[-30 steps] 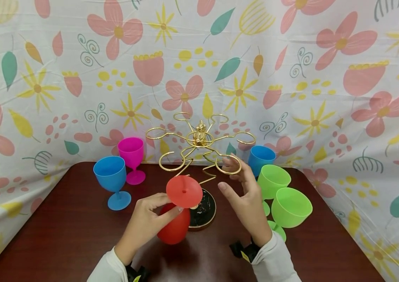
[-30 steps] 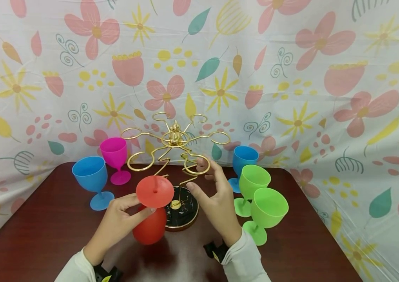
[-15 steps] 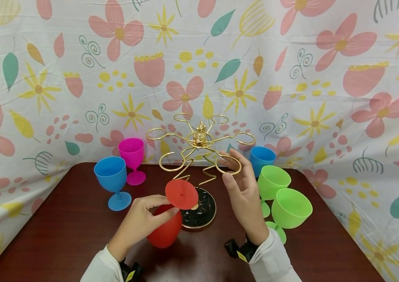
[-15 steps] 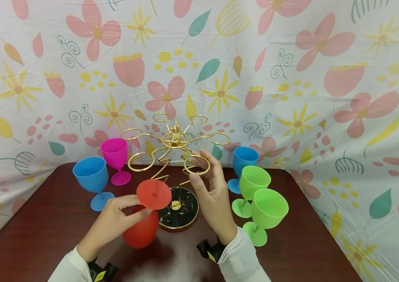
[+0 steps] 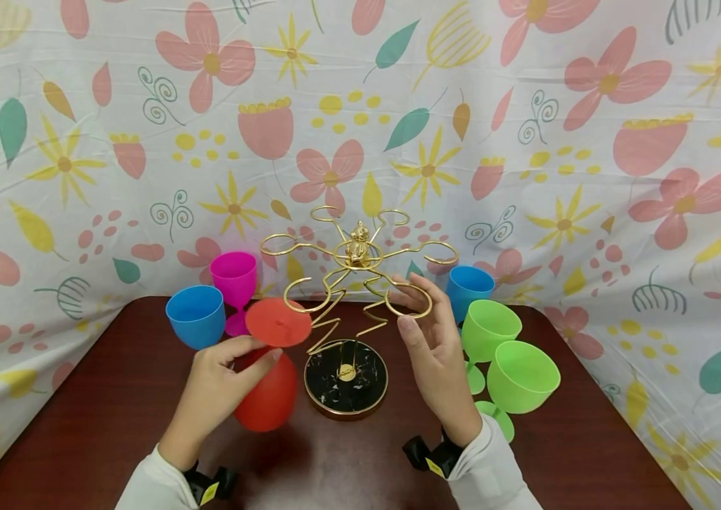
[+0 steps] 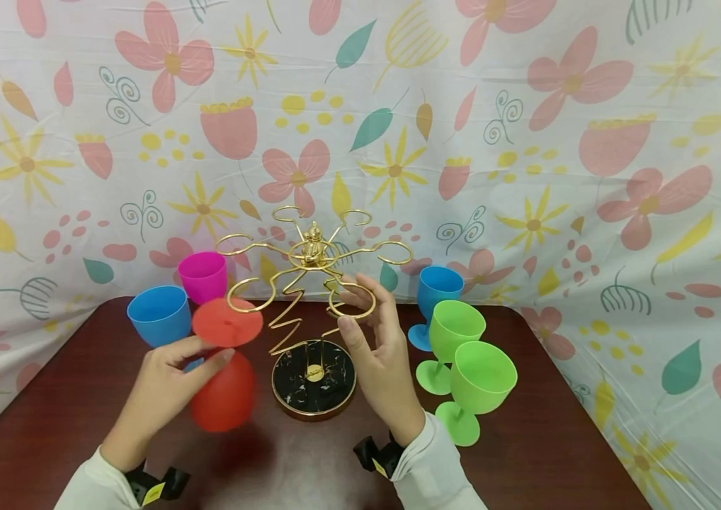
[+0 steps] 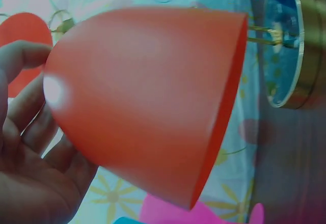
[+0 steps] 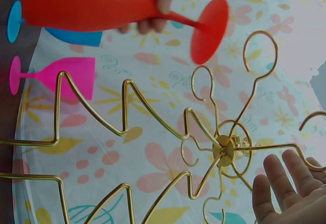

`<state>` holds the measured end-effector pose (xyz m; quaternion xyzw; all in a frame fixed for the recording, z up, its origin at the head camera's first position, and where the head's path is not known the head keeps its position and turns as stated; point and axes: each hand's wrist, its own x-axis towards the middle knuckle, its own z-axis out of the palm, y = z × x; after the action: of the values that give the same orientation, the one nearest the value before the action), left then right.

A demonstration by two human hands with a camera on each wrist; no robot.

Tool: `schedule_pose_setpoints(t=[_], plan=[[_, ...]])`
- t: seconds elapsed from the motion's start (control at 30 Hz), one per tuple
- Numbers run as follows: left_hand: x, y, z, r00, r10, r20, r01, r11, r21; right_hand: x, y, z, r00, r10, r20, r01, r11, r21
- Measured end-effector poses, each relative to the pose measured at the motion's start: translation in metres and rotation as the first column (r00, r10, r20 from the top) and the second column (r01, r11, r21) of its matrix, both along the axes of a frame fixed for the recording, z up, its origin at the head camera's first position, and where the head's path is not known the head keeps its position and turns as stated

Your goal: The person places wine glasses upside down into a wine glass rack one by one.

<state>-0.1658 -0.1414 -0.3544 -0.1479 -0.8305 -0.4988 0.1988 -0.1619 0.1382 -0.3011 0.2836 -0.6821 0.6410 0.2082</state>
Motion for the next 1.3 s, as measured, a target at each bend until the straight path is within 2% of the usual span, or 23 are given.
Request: schedule_pose_setpoints(t=[0.17, 0.3, 0.47, 0.57, 0.7, 0.87, 1.07, 1.3], plan=[[0.005, -0.009, 0.017, 0.991, 0.137, -0.009, -0.136, 0.989, 0.058, -0.001, -0.002, 0.0, 1.0, -0.009, 0.007, 0.009, 1.0, 0.002], [0.003, -0.009, 0.029, 0.985, 0.172, -0.008, -0.17, 0.976, 0.134, 0.0, -0.003, 0.0, 1.0, -0.017, 0.013, 0.017, 1.0, -0.005], [-0.006, -0.001, 0.042, 0.99, 0.142, -0.027, -0.133, 0.97, 0.206, 0.0, -0.002, 0.0, 1.0, -0.02, 0.019, 0.02, 1.0, -0.011], [-0.013, 0.007, 0.049, 0.993, 0.108, -0.041, -0.098, 0.975, 0.198, 0.0, -0.002, -0.001, 1.0, -0.019, 0.019, 0.019, 1.0, -0.014], [-0.019, 0.019, 0.053, 0.997, 0.069, -0.04, -0.063, 0.987, 0.147, 0.0, -0.003, -0.001, 0.999, -0.021, 0.026, 0.022, 1.0, -0.016], [-0.026, 0.032, 0.054, 1.0, 0.002, -0.023, 0.001, 0.991, 0.134, 0.0, -0.004, -0.001, 0.999, -0.026, 0.024, 0.027, 0.999, -0.021], [-0.028, 0.041, 0.052, 0.996, -0.086, -0.018, 0.087, 0.986, 0.141, 0.0, -0.005, 0.0, 0.999, -0.024, 0.024, 0.025, 0.999, -0.026], [-0.023, 0.045, 0.05, 0.994, -0.103, 0.031, 0.098, 0.987, 0.125, 0.001, -0.004, -0.001, 0.999, -0.029, 0.021, 0.029, 0.999, -0.017]])
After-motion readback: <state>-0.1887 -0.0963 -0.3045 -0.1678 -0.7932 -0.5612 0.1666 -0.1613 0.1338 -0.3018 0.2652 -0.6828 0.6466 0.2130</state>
